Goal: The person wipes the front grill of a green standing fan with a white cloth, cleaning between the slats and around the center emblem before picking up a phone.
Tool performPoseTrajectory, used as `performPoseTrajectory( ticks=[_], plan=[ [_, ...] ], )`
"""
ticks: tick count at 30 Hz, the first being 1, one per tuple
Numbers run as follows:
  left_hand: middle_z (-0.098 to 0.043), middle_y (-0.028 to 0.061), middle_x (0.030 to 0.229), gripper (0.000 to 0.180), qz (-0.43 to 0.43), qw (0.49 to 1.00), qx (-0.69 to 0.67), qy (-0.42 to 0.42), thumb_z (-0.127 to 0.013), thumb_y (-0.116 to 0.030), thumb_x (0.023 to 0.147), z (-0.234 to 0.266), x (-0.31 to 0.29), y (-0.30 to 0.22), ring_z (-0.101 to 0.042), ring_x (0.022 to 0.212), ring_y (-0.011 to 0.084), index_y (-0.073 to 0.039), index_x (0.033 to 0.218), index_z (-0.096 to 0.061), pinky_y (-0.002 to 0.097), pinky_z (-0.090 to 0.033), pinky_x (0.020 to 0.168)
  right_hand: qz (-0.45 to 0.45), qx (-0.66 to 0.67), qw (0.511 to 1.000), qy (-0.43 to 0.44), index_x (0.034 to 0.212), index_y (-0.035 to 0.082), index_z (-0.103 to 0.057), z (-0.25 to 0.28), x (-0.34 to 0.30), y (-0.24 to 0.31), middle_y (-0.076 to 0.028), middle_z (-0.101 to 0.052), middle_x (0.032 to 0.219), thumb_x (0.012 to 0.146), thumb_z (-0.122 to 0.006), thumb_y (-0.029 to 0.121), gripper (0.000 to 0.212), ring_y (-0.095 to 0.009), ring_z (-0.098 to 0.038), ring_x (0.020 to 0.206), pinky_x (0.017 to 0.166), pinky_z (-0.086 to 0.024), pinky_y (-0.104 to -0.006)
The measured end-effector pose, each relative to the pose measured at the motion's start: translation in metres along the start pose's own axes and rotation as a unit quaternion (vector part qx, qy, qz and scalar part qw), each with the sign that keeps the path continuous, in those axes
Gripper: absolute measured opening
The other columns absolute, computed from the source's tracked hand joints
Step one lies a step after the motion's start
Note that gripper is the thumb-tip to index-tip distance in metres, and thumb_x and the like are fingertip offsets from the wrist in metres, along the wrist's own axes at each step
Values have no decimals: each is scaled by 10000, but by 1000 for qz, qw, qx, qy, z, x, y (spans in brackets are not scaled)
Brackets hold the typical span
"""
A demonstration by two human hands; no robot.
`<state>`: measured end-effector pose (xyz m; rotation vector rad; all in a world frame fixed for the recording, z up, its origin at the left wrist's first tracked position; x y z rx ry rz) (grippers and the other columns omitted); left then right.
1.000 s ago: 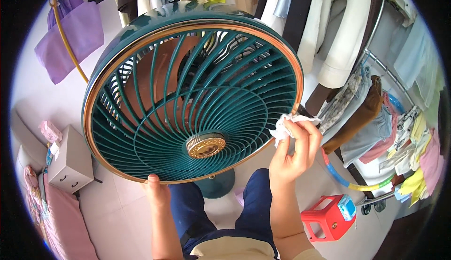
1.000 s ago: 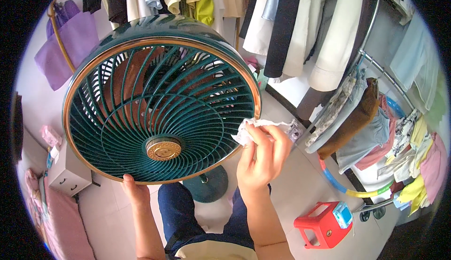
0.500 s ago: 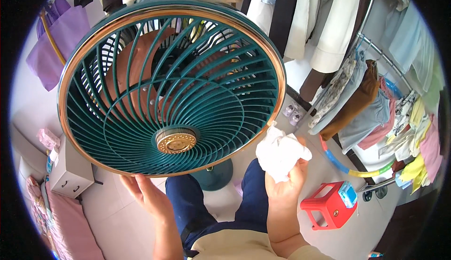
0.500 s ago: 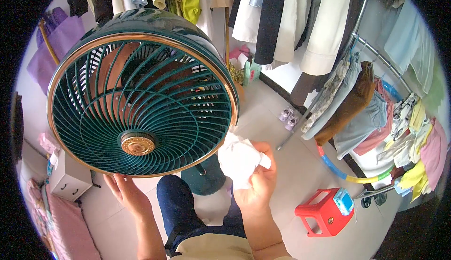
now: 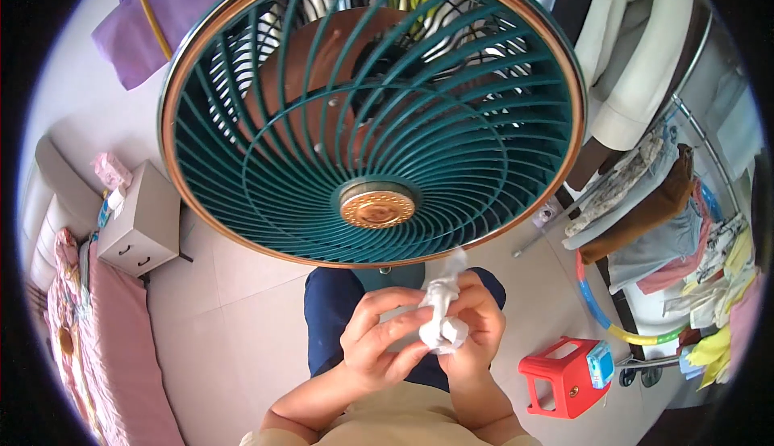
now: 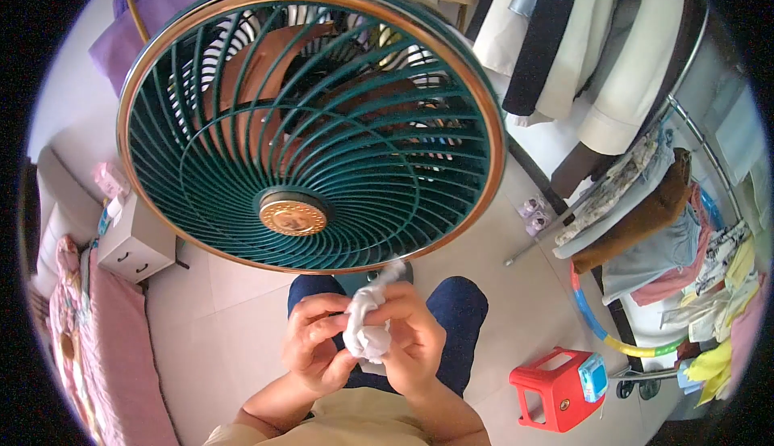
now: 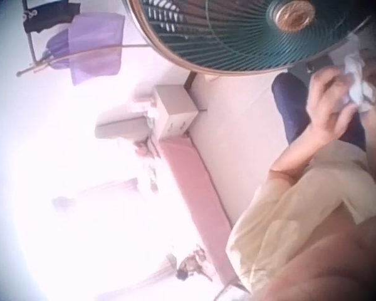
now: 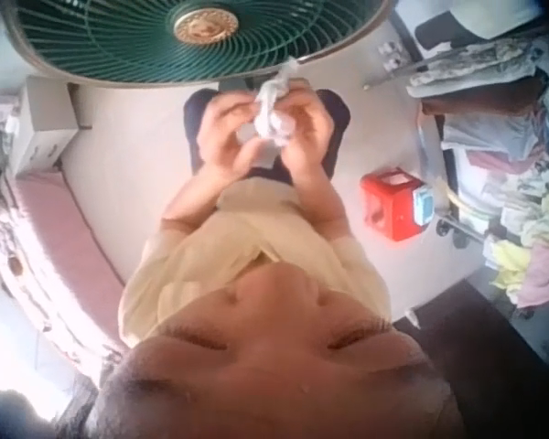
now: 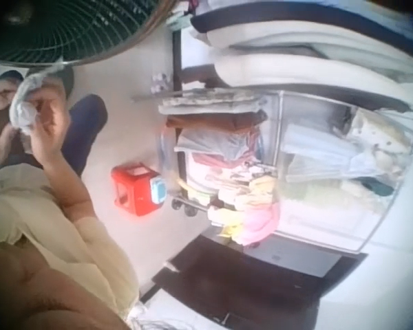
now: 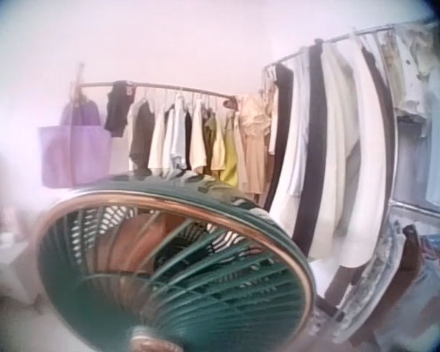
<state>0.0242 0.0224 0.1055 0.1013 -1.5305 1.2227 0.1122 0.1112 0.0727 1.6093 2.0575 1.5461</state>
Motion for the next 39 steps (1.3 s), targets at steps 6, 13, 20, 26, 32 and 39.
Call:
performPoseTrajectory(
  ticks=[6,13,20,26,32,39],
  plan=[
    [-596,163,974,253,17,998,-19,-53,-699,-1,648,18,-5,11,-596,855,278,-17,880,-601,333,-488,710,21,-146,988,41,820,-45,-611,0,10,8,-170,-564,940,758,-596,123,180,-222,-541,889,765,-421,-303],
    [-561,103,882,233,-109,925,159,-326,-635,23,691,98,3,-6,-540,774,230,-66,824,-464,315,-428,681,124,-134,969,-164,1272,17,-386,72,45,4,-110,-452,1237,865,-524,218,475,-205,-434,1127,926,-346,-344],
    [-572,84,942,292,-133,919,349,-125,-719,-36,632,61,42,-3,-523,856,263,-53,914,-648,351,-433,759,-15,66,996,-65,1350,54,-313,83,61,-68,-45,-374,1364,745,-690,399,792,-223,-342,1252,1050,-258,-397],
    [-577,59,936,349,-158,905,368,-142,-768,-68,585,53,44,4,-518,856,246,-57,923,-678,324,-441,736,6,83,995,-60,1303,49,-382,70,57,-73,-65,-447,1304,757,-673,413,717,-231,-402,1213,1025,-309,-395],
    [-576,64,927,334,-177,897,374,-155,-762,-35,573,57,50,3,-518,839,240,-43,897,-681,314,-445,709,3,95,986,-136,1373,61,-245,40,58,-64,-82,-329,1392,830,-499,563,782,-250,-356,1253,1038,-304,-400],
    [-576,64,905,301,-202,891,379,-145,-738,-15,580,57,71,-9,-532,781,225,-29,873,-673,307,-450,679,-70,97,967,-225,1414,98,-142,14,70,-36,-91,-239,1431,822,-456,623,852,-253,-288,1294,1053,-280,-409]
  ],
)
Point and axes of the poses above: each hand's wrist, its own x-axis towards the middle knuckle, its own z-axis out of the back of the hand, y = z × x, the point moved 7 cm from there along x, towards the middle knuckle
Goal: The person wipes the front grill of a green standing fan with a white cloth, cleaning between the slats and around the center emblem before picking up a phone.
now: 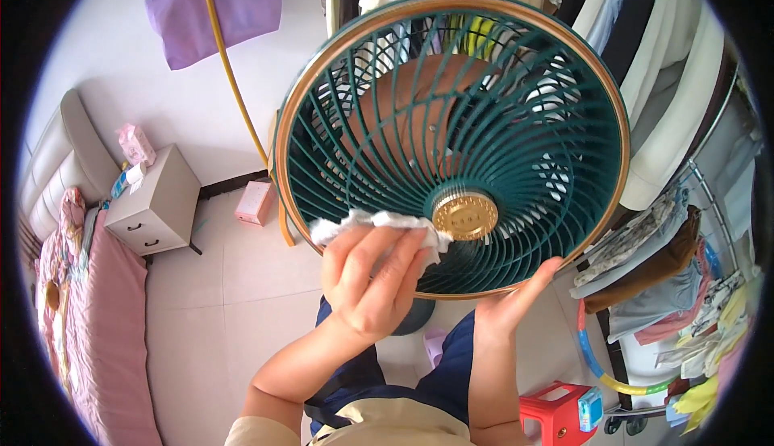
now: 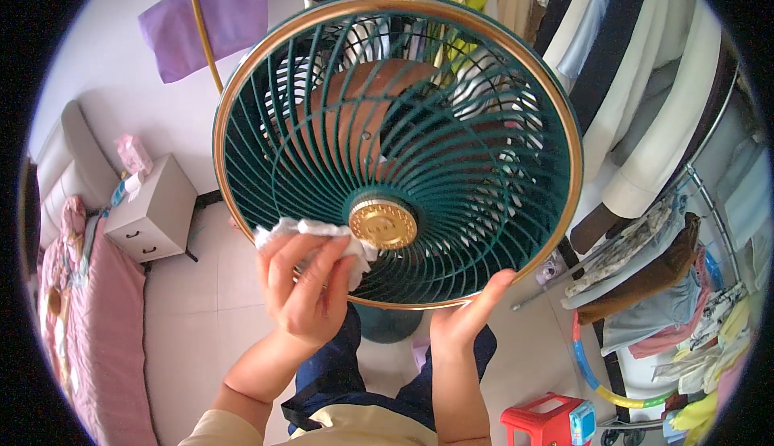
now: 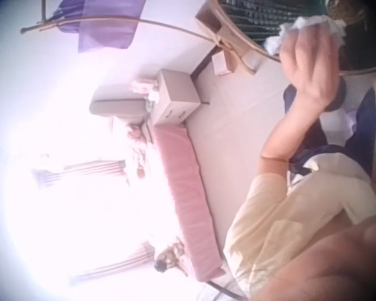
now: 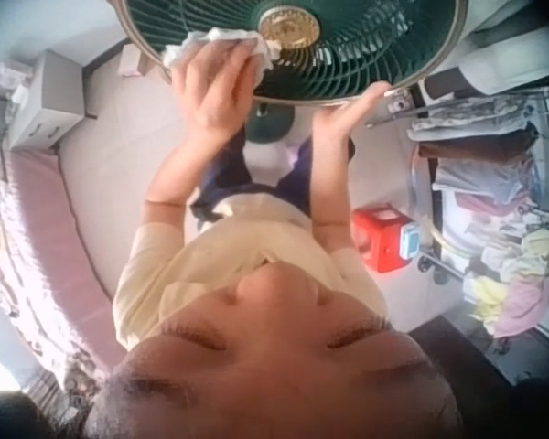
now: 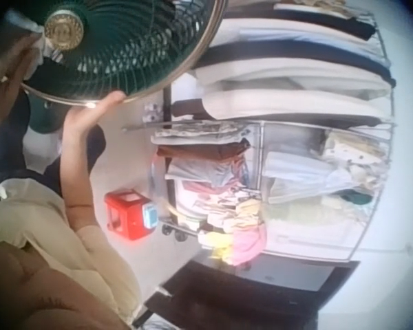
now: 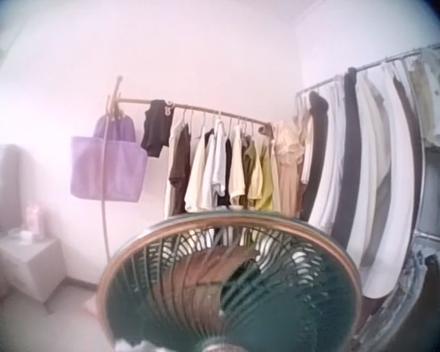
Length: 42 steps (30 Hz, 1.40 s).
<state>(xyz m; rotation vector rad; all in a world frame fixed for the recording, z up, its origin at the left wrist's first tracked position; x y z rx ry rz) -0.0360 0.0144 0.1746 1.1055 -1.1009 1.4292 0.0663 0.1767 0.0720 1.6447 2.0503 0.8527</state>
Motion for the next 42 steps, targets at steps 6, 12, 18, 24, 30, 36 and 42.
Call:
performPoseTrajectory(
  ticks=[6,12,18,24,30,36,42],
  plan=[
    [-584,61,876,258,-4,1000,-14,4,-701,11,635,-3,21,10,-525,759,236,-33,884,-650,314,-438,659,-10,-46,999,-16,1426,111,-82,-17,3,15,-89,-215,1435,834,-480,584,856,-244,-292,1289,1045,-290,-397],
    [-582,58,886,254,24,999,11,39,-710,-10,642,-1,10,6,-526,775,237,-51,886,-653,317,-443,683,-9,-47,999,-21,1429,117,-58,-3,0,8,-92,-160,1454,828,-470,605,877,-254,-243,1313,1058,-266,-415],
    [-585,62,886,201,44,993,96,56,-694,-27,671,17,3,28,-518,817,252,-65,865,-663,337,-404,724,-12,-57,998,-6,1433,143,-9,14,1,-6,-104,-91,1473,803,-458,652,926,-278,-182,1339,1071,-228,-455],
    [-595,49,841,235,-4,996,60,62,-705,-24,617,11,9,16,-522,759,228,-44,848,-667,329,-408,701,-6,-105,992,-75,1434,163,48,14,-8,-7,-96,30,1487,775,-472,678,985,-283,-82,1364,1082,-185,-467],
    [-578,43,850,200,-47,998,39,33,-688,-36,640,3,3,13,-518,780,215,-53,839,-669,325,-416,697,-50,-49,997,-27,1433,165,52,19,0,-9,-94,19,1486,772,-486,672,992,-280,-96,1362,1081,-189,-468],
    [-565,47,880,194,-29,991,129,36,-696,-42,649,18,3,32,-505,821,245,-73,838,-667,343,-416,730,15,-81,995,-57,1435,161,14,25,-3,-12,-66,-8,1484,793,-491,639,946,-241,-131,1355,1090,-185,-438],
    [-583,79,866,250,4,1000,28,11,-707,-1,626,5,-2,12,-545,777,247,-36,870,-669,325,-455,698,27,-70,997,-36,1433,161,-35,18,-7,-11,-65,-102,1471,813,-486,612,889,-234,-205,1329,1079,-233,-417]
  ],
)
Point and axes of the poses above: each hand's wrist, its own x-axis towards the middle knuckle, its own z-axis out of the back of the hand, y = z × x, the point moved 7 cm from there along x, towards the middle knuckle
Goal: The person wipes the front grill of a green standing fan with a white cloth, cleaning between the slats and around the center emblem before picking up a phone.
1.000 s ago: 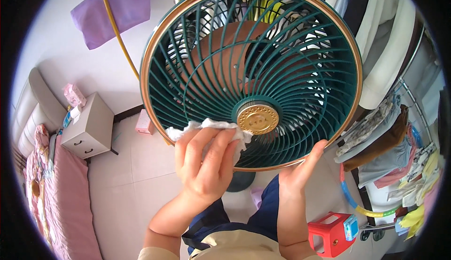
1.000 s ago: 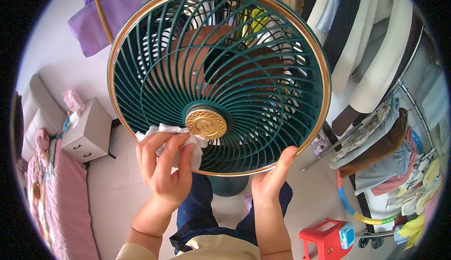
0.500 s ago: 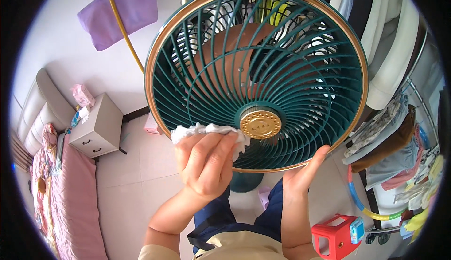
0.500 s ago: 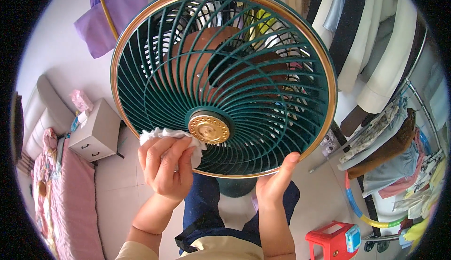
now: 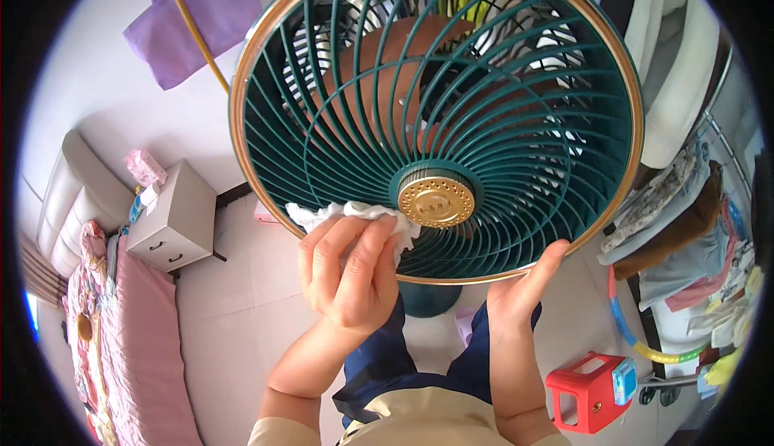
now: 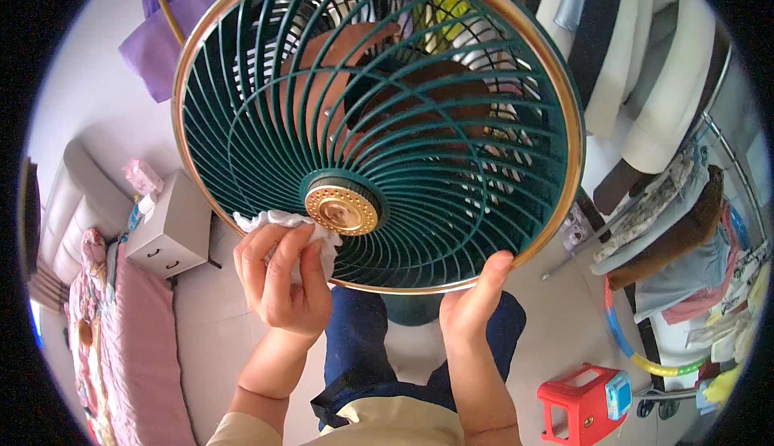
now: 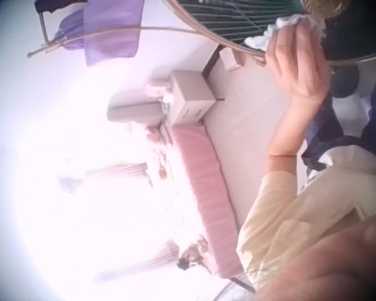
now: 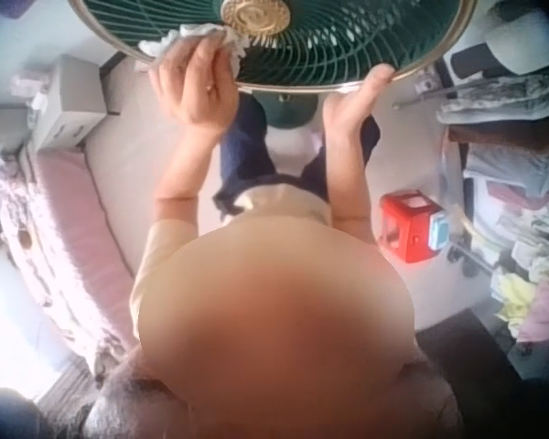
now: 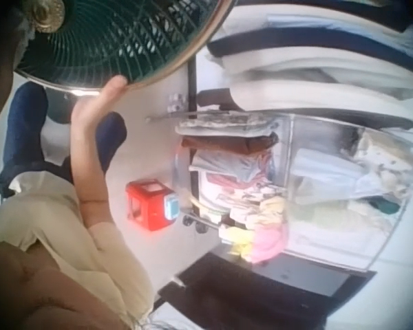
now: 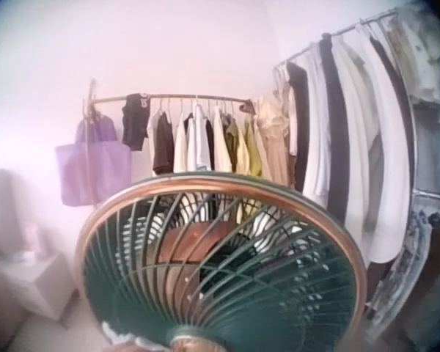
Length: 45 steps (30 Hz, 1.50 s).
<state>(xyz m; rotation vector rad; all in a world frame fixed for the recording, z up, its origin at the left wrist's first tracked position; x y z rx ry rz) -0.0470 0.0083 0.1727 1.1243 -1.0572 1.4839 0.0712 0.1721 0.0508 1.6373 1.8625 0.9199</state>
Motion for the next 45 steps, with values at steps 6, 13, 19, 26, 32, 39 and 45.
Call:
performPoseTrajectory(
  ticks=[6,13,19,26,32,39,45],
  plan=[
    [-574,98,889,140,-64,996,60,22,-652,-38,730,-2,-6,11,-510,878,280,-31,869,-658,384,-412,798,15,31,994,100,1401,109,-177,1,11,-3,-75,-250,1426,802,-523,596,846,-248,-304,1284,1051,-294,-413],
    [-585,89,857,123,-55,992,112,-1,-658,-66,754,16,1,44,-520,867,273,-27,870,-657,351,-426,782,53,14,991,125,1376,84,-229,-10,2,-1,-62,-319,1375,791,-559,573,831,-224,-335,1256,1048,-289,-405],
    [-601,117,849,162,-51,998,25,2,-655,39,726,-2,-9,1,-559,807,279,15,885,-636,372,-461,744,36,33,993,107,1374,85,-235,-5,6,-4,-59,-326,1370,790,-561,573,827,-226,-340,1251,1044,-293,-402],
    [-587,100,825,147,-91,994,55,10,-646,42,700,7,-2,16,-533,800,271,-10,837,-648,351,-445,722,23,13,988,152,1393,83,-197,-5,14,2,-81,-273,1409,802,-525,592,847,-240,-310,1276,1056,-279,-413],
    [-585,114,847,141,-106,990,98,6,-626,35,735,27,-4,33,-536,800,272,-11,868,-612,361,-443,720,51,5,990,132,1409,84,-153,0,13,0,-96,-213,1439,819,-510,576,847,-248,-275,1298,1068,-258,-412],
    [-606,77,876,250,-78,993,-43,72,-686,44,652,-10,-15,-13,-555,794,236,-41,881,-635,323,-464,676,19,18,997,70,1407,69,-128,15,17,-12,-122,-206,1434,820,-503,586,867,-260,-267,1299,1064,-258,-421],
    [-607,90,879,206,-85,996,-1,35,-702,27,633,-6,-25,2,-535,787,264,-31,820,-636,342,-446,704,27,7,994,105,1404,72,-135,11,20,-5,-113,-237,1420,797,-522,603,894,-264,-286,1287,1052,-274,-424]
  ],
)
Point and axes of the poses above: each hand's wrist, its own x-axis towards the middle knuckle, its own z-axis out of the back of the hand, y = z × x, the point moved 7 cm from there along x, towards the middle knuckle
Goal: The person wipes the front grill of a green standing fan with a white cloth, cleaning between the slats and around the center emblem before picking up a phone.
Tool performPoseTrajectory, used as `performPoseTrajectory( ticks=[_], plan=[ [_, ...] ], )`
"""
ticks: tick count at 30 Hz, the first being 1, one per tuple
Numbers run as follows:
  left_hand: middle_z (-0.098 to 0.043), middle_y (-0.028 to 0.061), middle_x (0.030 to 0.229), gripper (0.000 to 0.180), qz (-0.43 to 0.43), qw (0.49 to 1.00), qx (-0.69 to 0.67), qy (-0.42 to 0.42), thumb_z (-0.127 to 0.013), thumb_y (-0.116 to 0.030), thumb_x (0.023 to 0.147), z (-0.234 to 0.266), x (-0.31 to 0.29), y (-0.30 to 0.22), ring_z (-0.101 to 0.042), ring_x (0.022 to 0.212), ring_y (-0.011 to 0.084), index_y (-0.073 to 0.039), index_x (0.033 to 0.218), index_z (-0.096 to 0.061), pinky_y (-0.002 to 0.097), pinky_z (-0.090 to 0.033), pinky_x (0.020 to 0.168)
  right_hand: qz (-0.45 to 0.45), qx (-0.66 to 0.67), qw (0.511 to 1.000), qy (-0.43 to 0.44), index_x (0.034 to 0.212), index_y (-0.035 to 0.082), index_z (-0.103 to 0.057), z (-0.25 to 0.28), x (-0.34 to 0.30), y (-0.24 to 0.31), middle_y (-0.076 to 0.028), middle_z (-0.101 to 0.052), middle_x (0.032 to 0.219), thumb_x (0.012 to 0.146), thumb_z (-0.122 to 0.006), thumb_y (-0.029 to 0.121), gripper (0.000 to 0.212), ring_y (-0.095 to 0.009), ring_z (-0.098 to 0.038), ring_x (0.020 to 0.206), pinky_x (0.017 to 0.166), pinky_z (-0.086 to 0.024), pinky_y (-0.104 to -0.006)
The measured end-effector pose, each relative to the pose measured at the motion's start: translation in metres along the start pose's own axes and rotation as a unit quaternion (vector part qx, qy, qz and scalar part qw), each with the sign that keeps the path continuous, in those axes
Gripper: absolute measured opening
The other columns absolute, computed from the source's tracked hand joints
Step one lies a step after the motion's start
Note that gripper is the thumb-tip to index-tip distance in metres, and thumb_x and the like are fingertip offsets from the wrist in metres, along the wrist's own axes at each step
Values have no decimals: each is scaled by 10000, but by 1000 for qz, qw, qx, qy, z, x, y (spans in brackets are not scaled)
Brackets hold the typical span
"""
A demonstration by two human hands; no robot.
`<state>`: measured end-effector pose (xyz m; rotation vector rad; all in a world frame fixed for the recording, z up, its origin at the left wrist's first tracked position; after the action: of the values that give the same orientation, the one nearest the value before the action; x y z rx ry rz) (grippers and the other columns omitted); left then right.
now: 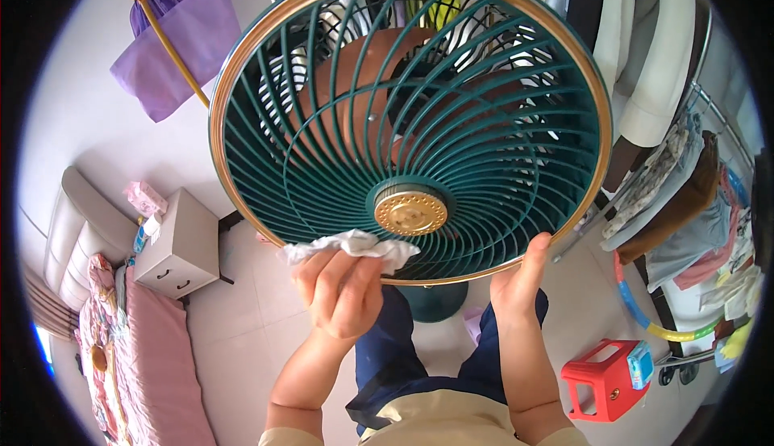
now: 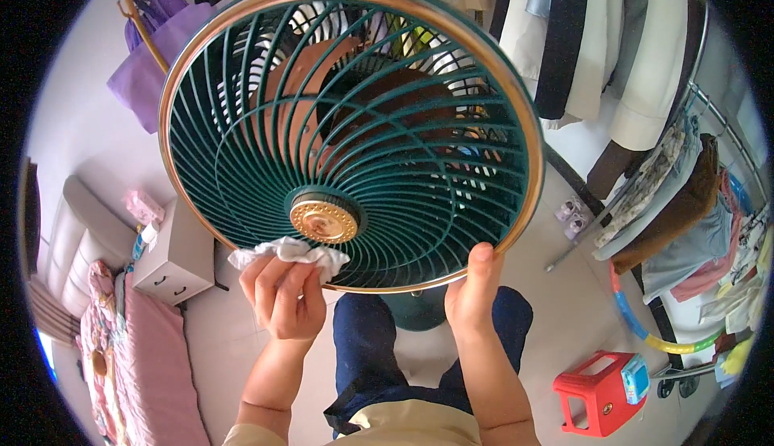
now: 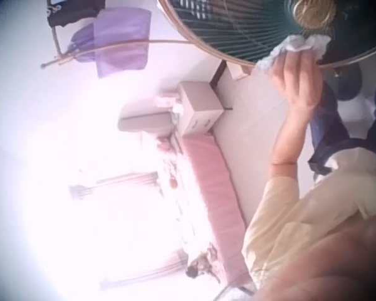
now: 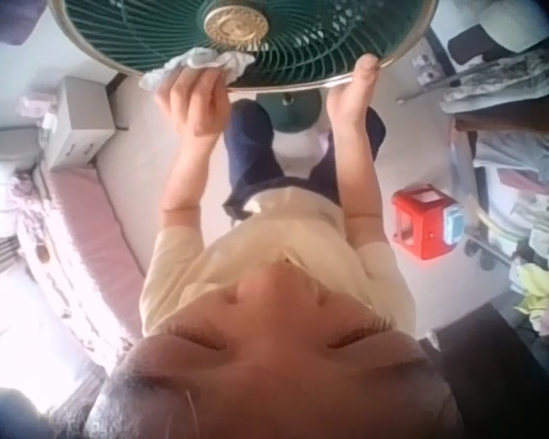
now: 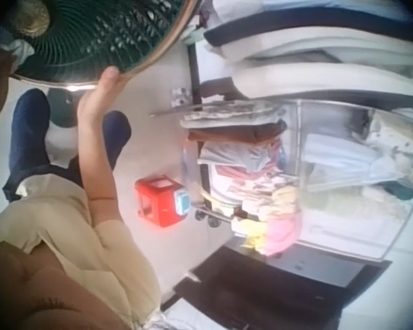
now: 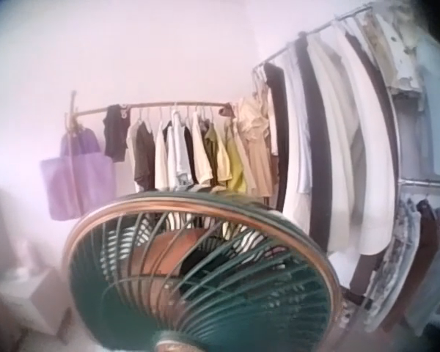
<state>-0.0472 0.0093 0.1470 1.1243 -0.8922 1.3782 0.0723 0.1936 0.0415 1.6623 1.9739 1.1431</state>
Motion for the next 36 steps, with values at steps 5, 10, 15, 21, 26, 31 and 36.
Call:
performPoseTrajectory(
  ticks=[5,10,15,21,26,31,36],
  plan=[
    [-591,81,854,194,59,997,36,20,-699,26,635,4,-7,5,-525,820,275,-40,805,-633,366,-426,756,22,-54,998,-22,1421,84,-86,0,-8,0,-95,-130,1456,764,-536,636,970,-237,-179,1332,1085,-191,-422],
    [-576,88,828,224,99,994,-6,-35,-707,37,601,-1,16,-11,-515,776,263,-40,786,-607,348,-417,702,-6,-48,999,-19,1420,80,-85,-10,-14,2,-96,-124,1454,769,-535,631,965,-227,-170,1334,1088,-179,-413],
    [-570,87,823,230,120,991,-14,-53,-698,39,586,-5,15,-14,-513,777,263,-41,773,-592,355,-413,702,1,-13,1000,25,1393,85,-182,-11,-6,5,-92,-268,1399,774,-544,613,891,-239,-303,1275,1052,-268,-416],
    [-570,70,815,234,127,991,47,11,-690,34,593,8,-7,11,-509,786,266,-51,793,-604,365,-413,719,17,-21,999,26,1390,86,-193,-10,-6,3,-90,-290,1384,758,-568,610,903,-243,-319,1266,1041,-287,-426],
    [-578,69,786,233,122,992,-10,5,-708,61,587,8,10,3,-530,741,245,-38,778,-619,333,-436,667,22,-24,999,-3,1394,86,-186,-10,-10,-4,-90,-289,1386,749,-573,618,922,-247,-318,1268,1040,-288,-430],
    [-588,59,769,211,157,986,-28,-58,-704,55,608,1,19,-9,-535,750,231,-43,771,-616,315,-427,681,6,-15,999,28,1401,89,-172,-18,-8,5,-88,-257,1410,764,-564,608,910,-248,-282,1289,1054,-261,-429],
    [-583,66,800,223,129,991,-23,-39,-709,21,592,0,6,-6,-529,736,244,-48,783,-616,332,-431,669,4,-13,999,38,1384,65,-205,-13,-3,7,-76,-272,1401,794,-581,541,846,-215,-273,1293,1061,-251,-405]
  ],
)
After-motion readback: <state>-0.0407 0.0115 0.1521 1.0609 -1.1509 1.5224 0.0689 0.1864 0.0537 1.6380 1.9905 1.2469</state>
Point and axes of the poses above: each hand's wrist, its own x-axis towards the middle knuckle, its own z-axis out of the back of the hand, y = z × x, the point moved 7 cm from there along x, towards the middle knuckle
